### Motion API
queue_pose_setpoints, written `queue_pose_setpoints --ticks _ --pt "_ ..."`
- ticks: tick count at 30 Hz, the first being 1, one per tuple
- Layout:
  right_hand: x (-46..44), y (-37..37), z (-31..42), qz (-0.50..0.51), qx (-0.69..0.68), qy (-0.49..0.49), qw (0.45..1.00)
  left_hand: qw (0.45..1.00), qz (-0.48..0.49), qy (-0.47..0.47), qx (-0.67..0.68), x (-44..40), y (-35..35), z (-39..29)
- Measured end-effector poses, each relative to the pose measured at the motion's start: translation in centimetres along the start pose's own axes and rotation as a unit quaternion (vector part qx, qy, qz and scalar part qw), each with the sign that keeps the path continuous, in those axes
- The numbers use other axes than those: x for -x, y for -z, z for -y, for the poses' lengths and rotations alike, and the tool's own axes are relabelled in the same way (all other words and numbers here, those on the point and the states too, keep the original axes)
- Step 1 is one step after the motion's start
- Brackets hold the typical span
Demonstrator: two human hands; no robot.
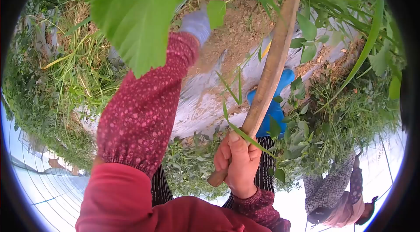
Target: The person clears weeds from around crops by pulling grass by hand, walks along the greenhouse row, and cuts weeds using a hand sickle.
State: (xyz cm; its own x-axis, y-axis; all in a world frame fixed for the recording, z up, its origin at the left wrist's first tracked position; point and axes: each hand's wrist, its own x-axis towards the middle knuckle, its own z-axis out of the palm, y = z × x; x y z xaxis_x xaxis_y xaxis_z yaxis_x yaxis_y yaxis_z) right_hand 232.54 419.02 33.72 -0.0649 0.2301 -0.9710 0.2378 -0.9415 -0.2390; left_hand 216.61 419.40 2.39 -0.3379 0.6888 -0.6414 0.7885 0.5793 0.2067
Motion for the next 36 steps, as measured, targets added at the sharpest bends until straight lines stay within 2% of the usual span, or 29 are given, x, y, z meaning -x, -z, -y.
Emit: queue_pose_setpoints --ticks 2,4,6,9,11,12,13,14,15,16,18,21,22,24,26,29,30,33,36 --pt "0.0 -0.1 0.2 -0.009 0.003 -0.003 1.0 0.998 -0.019 0.032 -0.048 -1.7 -2.3 3.4" --pt "-0.1 0.1 0.3 -0.022 0.001 -0.015 1.0 0.999 0.021 0.021 -0.039 -1.3 -1.4 4.2" --pt "-0.1 0.2 0.5 -0.026 -0.005 -0.009 1.0 0.987 0.11 -0.013 -0.114 -0.8 2.3 4.2" --pt "-0.2 0.4 0.6 -0.032 -0.014 -0.012 0.999 0.984 0.079 -0.068 -0.143 -1.2 2.7 3.9" --pt "-0.4 0.3 1.1 -0.036 -0.028 -0.002 0.999 0.989 0.14 0.021 0.039 0.1 1.3 4.1" --pt "-0.4 0.2 1.4 -0.041 -0.029 -0.009 0.999 0.984 0.175 -0.031 0.009 2.8 1.7 3.6" --pt "-0.2 0.3 1.3 -0.03 -0.033 -0.01 0.999 0.99 0.116 -0.062 -0.047 6.5 -0.5 3.5" --pt "-0.2 0.7 1.2 -0.017 -0.038 -0.009 0.999 0.987 0.151 -0.06 -0.016 9.8 -3.2 3.8" --pt "-0.4 0.8 1.2 -0.004 -0.042 -0.005 0.999 0.988 0.141 -0.057 -0.018 13.9 -5.4 3.3" --pt "-0.4 0.7 1.0 -0.019 -0.039 -0.009 0.999 0.976 0.209 -0.053 0.031 17.0 -5.9 2.7" --pt "-0.3 0.5 0.8 -0.018 -0.038 -0.01 0.999 0.95 0.301 -0.081 0.012 21.2 -7.2 0.8" --pt "-0.2 0.5 0.6 -0.023 -0.022 -0.028 0.999 0.974 0.212 -0.083 0.014 21.9 -9.3 0.5" --pt "-0.3 0.5 0.5 -0.025 -0.015 -0.035 0.999 0.954 0.291 -0.007 0.071 19.1 -5.2 -0.3" --pt "-0.3 0.6 0.1 -0.022 -0.015 -0.034 0.999 0.981 0.18 0.009 -0.068 16.8 -6.0 1.4" --pt "-0.3 0.4 0.1 -0.024 -0.019 -0.034 0.999 0.985 0.088 0.071 -0.131 14.9 -7.9 4.3" --pt "-0.3 0.1 0.4 -0.032 -0.021 -0.037 0.999 0.942 0.026 0.332 0.027 14.1 -8.8 6.0" --pt "-0.2 0.1 0.3 -0.031 -0.016 -0.034 0.999 0.93 0.045 0.36 0.061 13.4 -8.7 6.2" --pt "-0.1 0.1 0.4 -0.025 -0.007 -0.027 0.999 0.934 0.196 0.287 0.084 12.7 -8.2 5.6" --pt "0.0 0.1 0.6 -0.021 -0.011 -0.018 1.0 0.932 0.255 0.228 0.117 13.0 -7.0 5.4"
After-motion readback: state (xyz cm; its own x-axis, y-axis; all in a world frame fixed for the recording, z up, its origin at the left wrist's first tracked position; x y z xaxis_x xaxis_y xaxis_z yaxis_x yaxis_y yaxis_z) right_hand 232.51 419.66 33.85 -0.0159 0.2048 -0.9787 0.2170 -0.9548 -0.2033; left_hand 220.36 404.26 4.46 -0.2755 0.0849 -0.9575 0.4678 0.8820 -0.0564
